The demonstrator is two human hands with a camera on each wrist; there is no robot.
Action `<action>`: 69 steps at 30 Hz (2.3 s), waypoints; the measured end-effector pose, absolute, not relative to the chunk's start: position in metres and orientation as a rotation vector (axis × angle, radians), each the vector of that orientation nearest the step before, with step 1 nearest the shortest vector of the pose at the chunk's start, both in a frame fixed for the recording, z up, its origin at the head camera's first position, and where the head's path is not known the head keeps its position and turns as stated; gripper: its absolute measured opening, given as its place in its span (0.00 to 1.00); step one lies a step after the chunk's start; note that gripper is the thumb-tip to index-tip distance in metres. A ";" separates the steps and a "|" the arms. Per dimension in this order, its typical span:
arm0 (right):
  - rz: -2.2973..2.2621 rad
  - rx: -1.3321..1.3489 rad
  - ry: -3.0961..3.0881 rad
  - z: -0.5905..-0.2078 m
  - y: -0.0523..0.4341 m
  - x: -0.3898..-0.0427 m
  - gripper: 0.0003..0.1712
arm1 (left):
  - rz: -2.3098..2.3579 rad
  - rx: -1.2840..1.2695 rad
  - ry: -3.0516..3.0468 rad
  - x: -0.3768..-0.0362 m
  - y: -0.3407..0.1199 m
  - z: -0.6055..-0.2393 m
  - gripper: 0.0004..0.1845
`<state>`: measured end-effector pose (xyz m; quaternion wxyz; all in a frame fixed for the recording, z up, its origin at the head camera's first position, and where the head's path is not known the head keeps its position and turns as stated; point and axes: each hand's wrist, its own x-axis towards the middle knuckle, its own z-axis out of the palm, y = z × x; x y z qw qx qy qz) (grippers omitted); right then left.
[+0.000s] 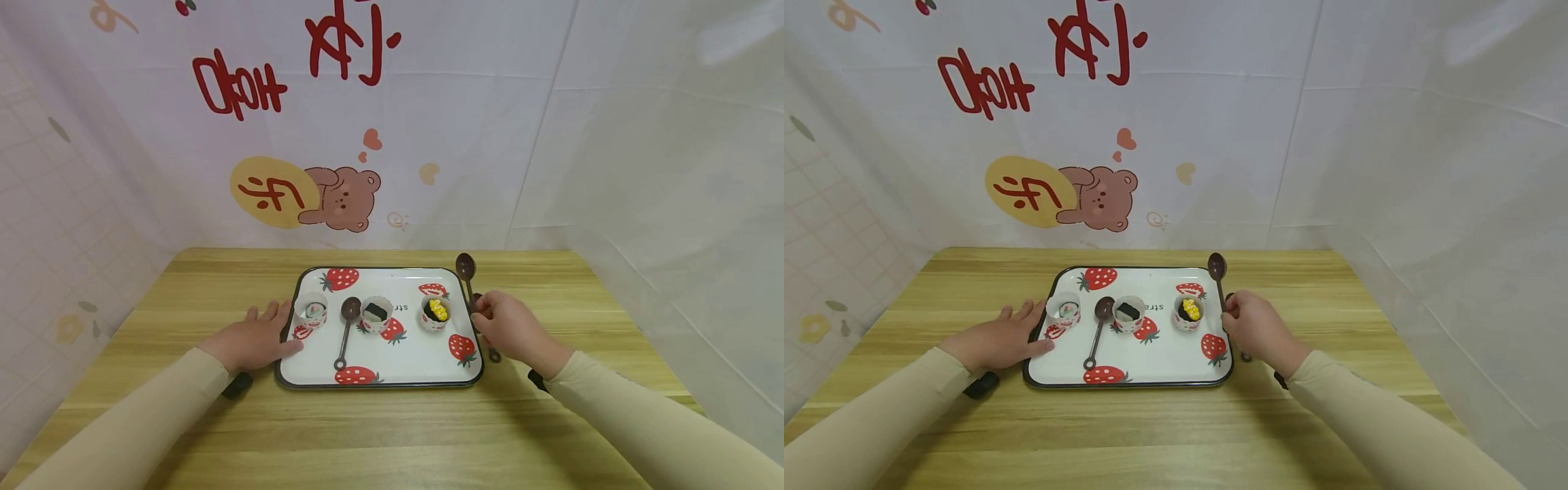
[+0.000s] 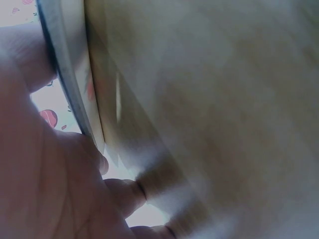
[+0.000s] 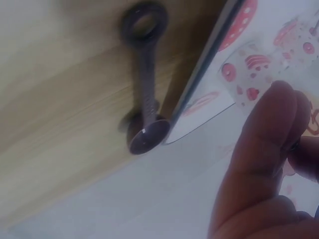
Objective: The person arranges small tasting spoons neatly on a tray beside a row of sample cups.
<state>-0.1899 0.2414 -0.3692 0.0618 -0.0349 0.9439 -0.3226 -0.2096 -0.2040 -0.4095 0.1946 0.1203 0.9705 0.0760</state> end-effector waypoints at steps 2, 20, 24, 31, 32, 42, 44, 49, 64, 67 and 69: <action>-0.983 -0.113 2.843 -0.368 0.237 -0.189 0.06 | 0.213 0.337 2.719 -0.210 -0.204 -0.410 0.56; -1.170 -0.124 2.655 -0.372 0.203 -0.183 0.05 | 0.194 0.342 2.716 -0.211 -0.205 -0.411 0.57; -1.183 -0.110 2.613 -0.374 0.196 -0.182 0.04 | 0.203 0.344 2.720 -0.210 -0.205 -0.411 0.57; -1.132 -0.094 2.630 -0.373 0.186 -0.181 0.03 | 0.212 0.339 2.721 -0.209 -0.204 -0.409 0.57; -1.131 -0.089 2.626 -0.373 0.184 -0.181 0.03 | 0.212 0.337 2.721 -0.209 -0.204 -0.409 0.57; -1.119 -0.081 2.594 -0.379 0.171 -0.181 0.02 | 0.223 0.333 2.707 -0.210 -0.203 -0.410 0.56; -1.116 -0.082 2.585 -0.379 0.169 -0.181 0.03 | 0.230 0.334 2.706 -0.210 -0.204 -0.409 0.56; -1.095 -0.093 2.583 -0.382 0.165 -0.183 0.04 | 0.237 0.328 2.706 -0.210 -0.204 -0.409 0.57; -1.080 -0.039 2.497 -0.388 0.153 -0.187 0.05 | 0.224 0.341 2.712 -0.211 -0.205 -0.410 0.56; -1.067 -0.038 2.486 -0.389 0.152 -0.186 0.05 | 0.226 0.341 2.710 -0.211 -0.205 -0.411 0.57; -1.057 -0.034 2.482 -0.390 0.151 -0.186 0.06 | 0.228 0.339 2.709 -0.211 -0.205 -0.411 0.57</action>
